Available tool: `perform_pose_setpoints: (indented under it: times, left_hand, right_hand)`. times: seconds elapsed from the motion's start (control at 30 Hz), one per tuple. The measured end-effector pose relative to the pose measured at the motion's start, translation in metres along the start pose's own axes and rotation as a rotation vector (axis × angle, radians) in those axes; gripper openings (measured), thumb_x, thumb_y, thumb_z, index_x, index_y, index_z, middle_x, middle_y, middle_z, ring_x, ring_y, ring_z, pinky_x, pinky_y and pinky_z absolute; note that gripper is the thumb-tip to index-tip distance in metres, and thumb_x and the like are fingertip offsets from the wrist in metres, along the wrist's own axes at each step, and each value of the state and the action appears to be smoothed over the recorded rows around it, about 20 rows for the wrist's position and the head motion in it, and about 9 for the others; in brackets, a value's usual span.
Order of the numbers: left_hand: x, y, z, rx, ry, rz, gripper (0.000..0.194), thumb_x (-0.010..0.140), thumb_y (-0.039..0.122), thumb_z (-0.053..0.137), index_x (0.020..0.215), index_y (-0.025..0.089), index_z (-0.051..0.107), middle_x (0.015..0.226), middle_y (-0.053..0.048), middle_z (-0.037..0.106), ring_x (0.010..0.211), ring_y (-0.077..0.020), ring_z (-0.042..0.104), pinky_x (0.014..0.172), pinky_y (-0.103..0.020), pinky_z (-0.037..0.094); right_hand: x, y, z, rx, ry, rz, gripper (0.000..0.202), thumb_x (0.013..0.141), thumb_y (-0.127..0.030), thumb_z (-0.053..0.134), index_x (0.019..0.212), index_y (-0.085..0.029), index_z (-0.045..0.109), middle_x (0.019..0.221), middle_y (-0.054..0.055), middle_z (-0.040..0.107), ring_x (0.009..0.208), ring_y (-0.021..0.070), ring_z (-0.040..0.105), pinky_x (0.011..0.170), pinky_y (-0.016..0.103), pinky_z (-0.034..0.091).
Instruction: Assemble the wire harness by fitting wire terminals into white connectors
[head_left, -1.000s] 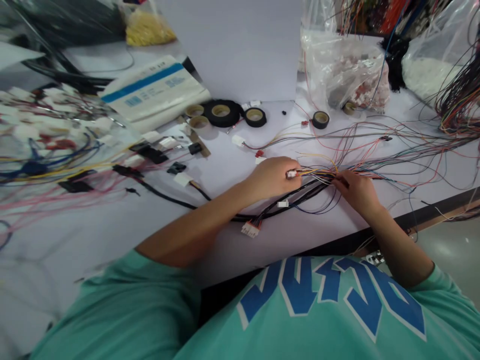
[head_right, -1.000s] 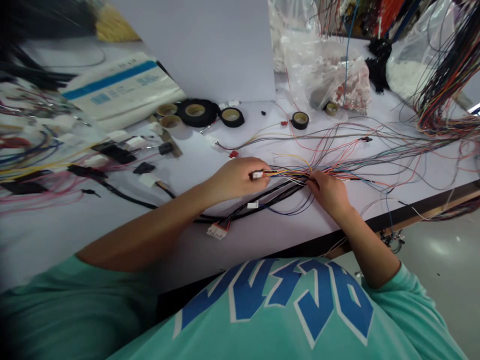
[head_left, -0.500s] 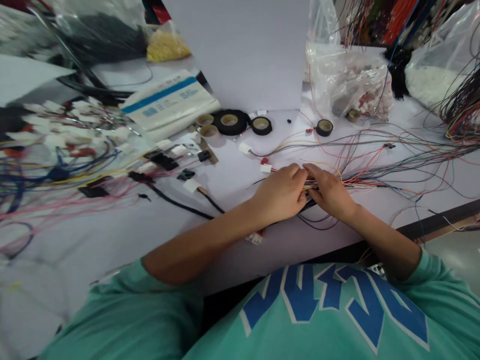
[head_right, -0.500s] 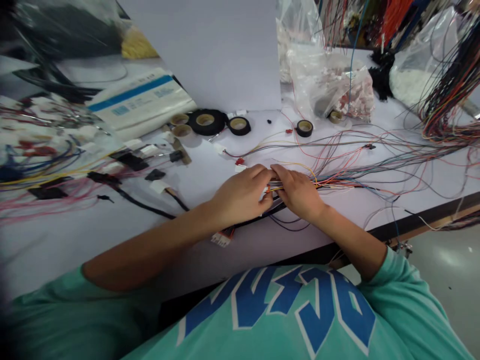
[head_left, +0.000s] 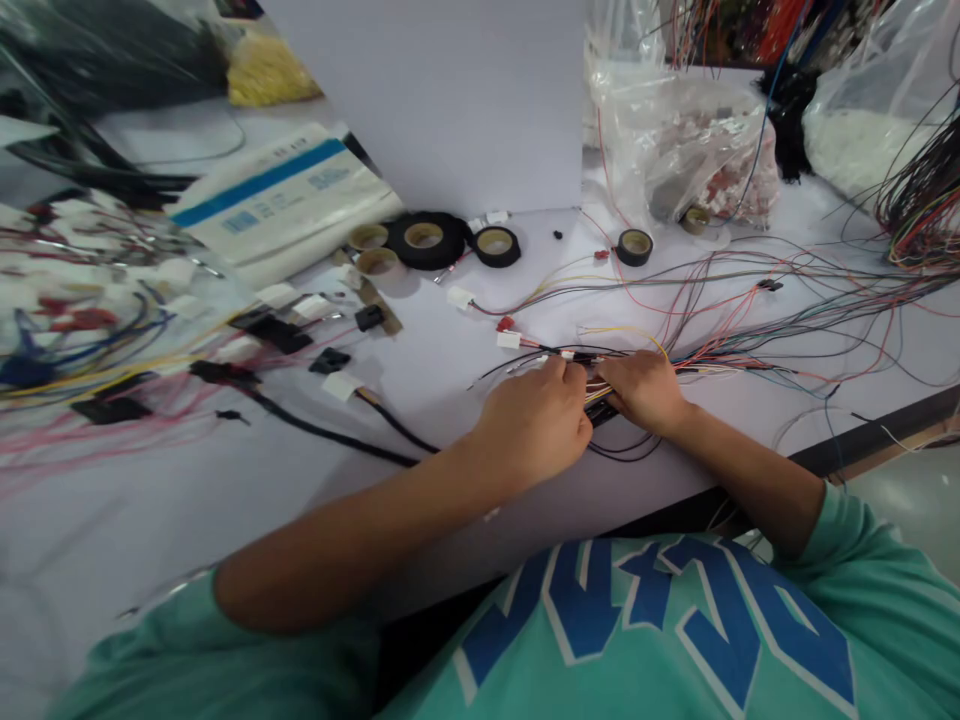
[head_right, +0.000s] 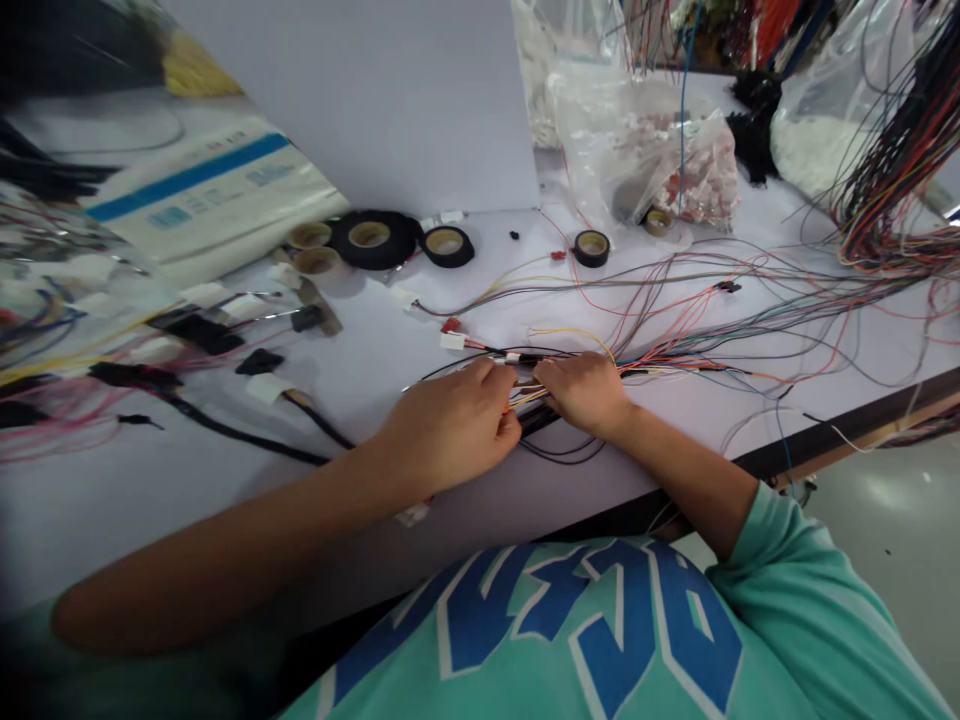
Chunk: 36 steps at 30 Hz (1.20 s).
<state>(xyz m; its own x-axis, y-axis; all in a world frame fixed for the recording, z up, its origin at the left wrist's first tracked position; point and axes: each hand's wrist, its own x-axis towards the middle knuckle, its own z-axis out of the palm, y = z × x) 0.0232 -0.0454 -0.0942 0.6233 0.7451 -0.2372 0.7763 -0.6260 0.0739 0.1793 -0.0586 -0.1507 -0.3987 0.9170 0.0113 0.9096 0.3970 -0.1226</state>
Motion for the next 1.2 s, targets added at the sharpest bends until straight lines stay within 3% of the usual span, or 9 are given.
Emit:
perform_pose_setpoints:
  times: [0.13, 0.27, 0.37, 0.4, 0.47, 0.53, 0.6, 0.83, 1.2]
  left_hand:
    - [0.0, 0.001, 0.0, 0.002, -0.031, 0.015, 0.028, 0.078, 0.018, 0.043, 0.098, 0.01, 0.06, 0.089, -0.015, 0.062, 0.08, -0.0292, 0.065, 0.063, -0.035, 0.05]
    - [-0.001, 0.002, -0.001, -0.012, -0.076, 0.04, 0.031, 0.078, 0.019, 0.042, 0.101, 0.01, 0.06, 0.093, -0.016, 0.062, 0.08, -0.029, 0.066, 0.064, -0.036, 0.05]
    - [-0.003, 0.003, -0.002, -0.011, -0.093, 0.062, 0.031, 0.08, 0.02, 0.039, 0.101, 0.01, 0.06, 0.095, -0.016, 0.061, 0.078, -0.0288, 0.066, 0.062, -0.036, 0.051]
    - [-0.004, 0.004, -0.002, -0.01, -0.101, 0.071, 0.03, 0.08, 0.02, 0.039, 0.1, 0.01, 0.06, 0.095, -0.016, 0.062, 0.078, -0.029, 0.066, 0.061, -0.037, 0.051]
    - [-0.005, 0.004, -0.002, -0.009, -0.113, 0.091, 0.03, 0.081, 0.019, 0.038, 0.099, 0.01, 0.06, 0.094, -0.016, 0.062, 0.077, -0.0292, 0.066, 0.061, -0.037, 0.051]
    - [-0.006, 0.005, -0.001, -0.007, -0.115, 0.1, 0.03, 0.081, 0.019, 0.039, 0.099, 0.01, 0.06, 0.093, -0.016, 0.062, 0.076, -0.0293, 0.066, 0.062, -0.038, 0.051]
    - [-0.006, 0.005, -0.001, -0.003, -0.122, 0.099, 0.03, 0.081, 0.019, 0.039, 0.1, 0.01, 0.06, 0.093, -0.016, 0.062, 0.076, -0.0294, 0.066, 0.062, -0.037, 0.051]
    - [-0.006, 0.006, 0.0, 0.015, -0.165, 0.134, 0.031, 0.081, 0.017, 0.041, 0.104, 0.01, 0.061, 0.095, -0.017, 0.062, 0.082, -0.0314, 0.066, 0.063, -0.039, 0.051]
    - [-0.001, 0.004, 0.004, 0.029, -0.144, 0.15, 0.031, 0.08, 0.015, 0.042, 0.104, 0.01, 0.062, 0.097, -0.017, 0.062, 0.087, -0.032, 0.064, 0.064, -0.039, 0.052]
  right_hand:
    - [-0.002, 0.002, -0.005, 0.117, -0.022, -0.014, 0.019, 0.076, -0.019, 0.049, 0.089, -0.015, 0.063, 0.077, 0.008, 0.068, 0.067, 0.0182, 0.057, 0.06, 0.03, 0.039]
    - [-0.012, 0.026, -0.024, 0.599, 0.128, -0.179, 0.02, 0.077, -0.027, 0.054, 0.092, -0.017, 0.061, 0.089, 0.006, 0.065, 0.082, 0.0168, 0.058, 0.071, 0.03, 0.044]
    - [-0.017, 0.049, -0.04, 0.751, 0.335, 0.107, 0.02, 0.079, -0.029, 0.05, 0.092, -0.018, 0.06, 0.089, 0.005, 0.063, 0.078, 0.0146, 0.056, 0.068, 0.028, 0.043]
    - [-0.017, 0.055, -0.043, 0.724, 0.34, 0.224, 0.019, 0.079, -0.029, 0.05, 0.088, -0.017, 0.061, 0.083, 0.004, 0.062, 0.072, 0.0136, 0.054, 0.065, 0.027, 0.041]
    - [-0.017, 0.061, -0.045, 0.646, 0.221, 0.36, 0.019, 0.076, -0.032, 0.052, 0.079, -0.016, 0.062, 0.07, 0.001, 0.058, 0.062, 0.0118, 0.05, 0.06, 0.026, 0.037]
    - [-0.015, 0.062, -0.045, 0.603, 0.05, 0.359, 0.021, 0.072, -0.037, 0.056, 0.07, -0.016, 0.061, 0.061, -0.001, 0.054, 0.058, 0.0104, 0.046, 0.057, 0.025, 0.033]
    - [-0.014, 0.061, -0.044, 0.61, -0.039, 0.313, 0.023, 0.071, -0.038, 0.057, 0.065, -0.016, 0.059, 0.056, -0.003, 0.05, 0.055, 0.0091, 0.043, 0.055, 0.024, 0.031]
    - [-0.018, 0.064, -0.045, 0.813, -0.091, 0.373, 0.029, 0.073, -0.041, 0.054, 0.057, -0.016, 0.053, 0.048, -0.006, 0.039, 0.047, 0.0062, 0.035, 0.047, 0.022, 0.026]
    - [-0.016, 0.06, -0.043, 1.014, -0.109, 0.351, 0.017, 0.067, -0.032, 0.059, 0.072, -0.016, 0.064, 0.056, -0.004, 0.055, 0.051, 0.0075, 0.049, 0.051, 0.021, 0.039]
